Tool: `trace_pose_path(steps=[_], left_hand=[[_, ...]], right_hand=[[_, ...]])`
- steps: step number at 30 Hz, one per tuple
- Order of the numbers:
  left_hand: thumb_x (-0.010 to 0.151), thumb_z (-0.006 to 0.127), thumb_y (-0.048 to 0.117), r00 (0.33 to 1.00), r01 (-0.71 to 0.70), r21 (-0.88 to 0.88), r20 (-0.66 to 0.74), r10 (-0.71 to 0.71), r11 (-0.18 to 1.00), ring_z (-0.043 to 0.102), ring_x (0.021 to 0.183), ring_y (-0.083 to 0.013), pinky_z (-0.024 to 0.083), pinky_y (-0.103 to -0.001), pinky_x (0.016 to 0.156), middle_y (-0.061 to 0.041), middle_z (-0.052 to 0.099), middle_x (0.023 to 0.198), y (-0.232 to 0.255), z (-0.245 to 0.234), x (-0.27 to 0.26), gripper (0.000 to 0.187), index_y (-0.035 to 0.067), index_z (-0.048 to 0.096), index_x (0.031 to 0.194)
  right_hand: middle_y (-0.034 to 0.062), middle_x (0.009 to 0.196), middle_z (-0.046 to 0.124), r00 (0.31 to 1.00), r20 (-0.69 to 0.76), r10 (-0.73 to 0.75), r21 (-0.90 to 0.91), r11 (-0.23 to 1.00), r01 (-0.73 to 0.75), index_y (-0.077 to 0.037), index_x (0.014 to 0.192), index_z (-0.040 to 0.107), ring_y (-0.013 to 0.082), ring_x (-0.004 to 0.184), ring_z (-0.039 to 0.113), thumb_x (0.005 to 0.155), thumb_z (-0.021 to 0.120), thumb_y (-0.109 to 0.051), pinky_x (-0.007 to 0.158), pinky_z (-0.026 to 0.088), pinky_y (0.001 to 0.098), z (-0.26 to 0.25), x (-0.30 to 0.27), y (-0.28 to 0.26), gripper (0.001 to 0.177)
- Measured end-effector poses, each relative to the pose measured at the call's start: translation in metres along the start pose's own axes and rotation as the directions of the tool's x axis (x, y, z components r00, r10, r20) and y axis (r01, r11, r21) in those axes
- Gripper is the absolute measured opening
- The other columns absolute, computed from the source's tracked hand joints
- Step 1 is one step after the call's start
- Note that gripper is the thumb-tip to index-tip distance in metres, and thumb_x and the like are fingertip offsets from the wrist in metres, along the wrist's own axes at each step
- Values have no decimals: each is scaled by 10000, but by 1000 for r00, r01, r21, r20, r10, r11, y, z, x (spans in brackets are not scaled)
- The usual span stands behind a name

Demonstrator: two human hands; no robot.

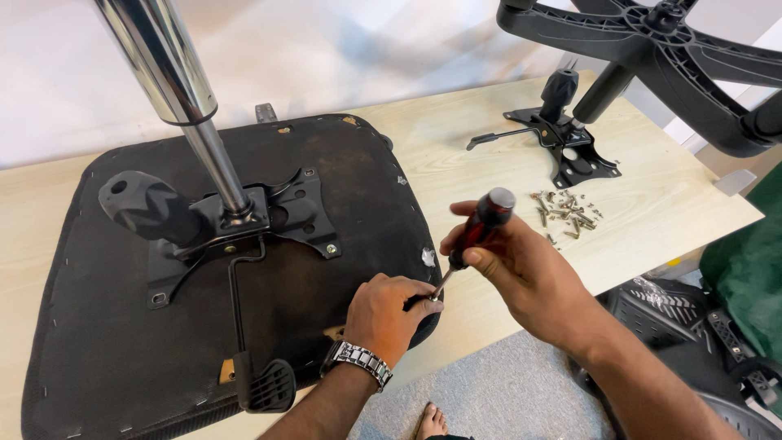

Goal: The person uses a screwdriver to tighten screws on the underside of an office chair seat, securing the gas lift and tilt mechanism to the seat base. The person works on multiple screw locations around the central mounting plate.

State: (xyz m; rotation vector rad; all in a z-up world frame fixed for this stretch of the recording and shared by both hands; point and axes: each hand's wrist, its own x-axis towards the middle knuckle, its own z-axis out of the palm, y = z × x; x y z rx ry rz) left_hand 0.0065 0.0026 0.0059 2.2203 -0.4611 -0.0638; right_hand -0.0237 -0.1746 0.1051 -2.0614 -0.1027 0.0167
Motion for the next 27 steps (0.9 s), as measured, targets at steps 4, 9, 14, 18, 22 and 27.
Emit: trace_pose_path(steps=[4,9,14,18,22,27], left_hand=[[780,800,412,997,75,24,33,-76,997,642,860,-182,501,-370,829,23,750,882,3,-2,1,237,218,820,914],[794,806,419,979,196,35,53,-198,980,644,842,-182,527,-358,790,-5,672,806,7,-3,0,216,260,811,941],[804,793,407,976,205,37,65,-207,978,638,845,-178,526,-352,806,-5,675,830,5,-2,0,216,279,817,977],[810,784,395,989,141,46,38,-142,989,638,855,-186,518,-357,823,4,709,832,3,0,0,210,273,824,977],[809,792,419,981,180,57,57,-183,982,636,860,-207,523,-367,817,-37,683,849,3,0,1,223,280,822,981],[785,807,450,972,216,63,76,-221,974,635,865,-206,522,-369,810,-43,671,839,6,0,3,253,265,820,957]], right_hand=[[44,1121,782,995,-55,84,-138,986,-91,-108,1224,609,152,1074,747,839,688,-267,976,586,359,11,6,-12,424],[50,1051,808,986,-94,135,-204,967,-152,-119,1164,629,150,1025,756,794,743,-333,886,605,373,18,6,-20,442],[101,1009,761,971,-174,163,-196,961,-196,-63,1113,606,203,952,753,806,795,-355,793,636,347,23,8,-20,464],[127,1005,729,968,-128,218,-107,967,-232,-39,1118,590,239,937,734,799,791,-286,757,632,387,23,10,-18,451],[79,1150,734,996,51,78,26,996,-80,-71,1257,555,198,1069,729,888,650,-176,911,616,349,8,12,-17,395],[84,1193,719,988,64,143,49,988,-146,-93,1374,522,184,1171,701,927,576,-109,973,545,351,0,9,-9,450]])
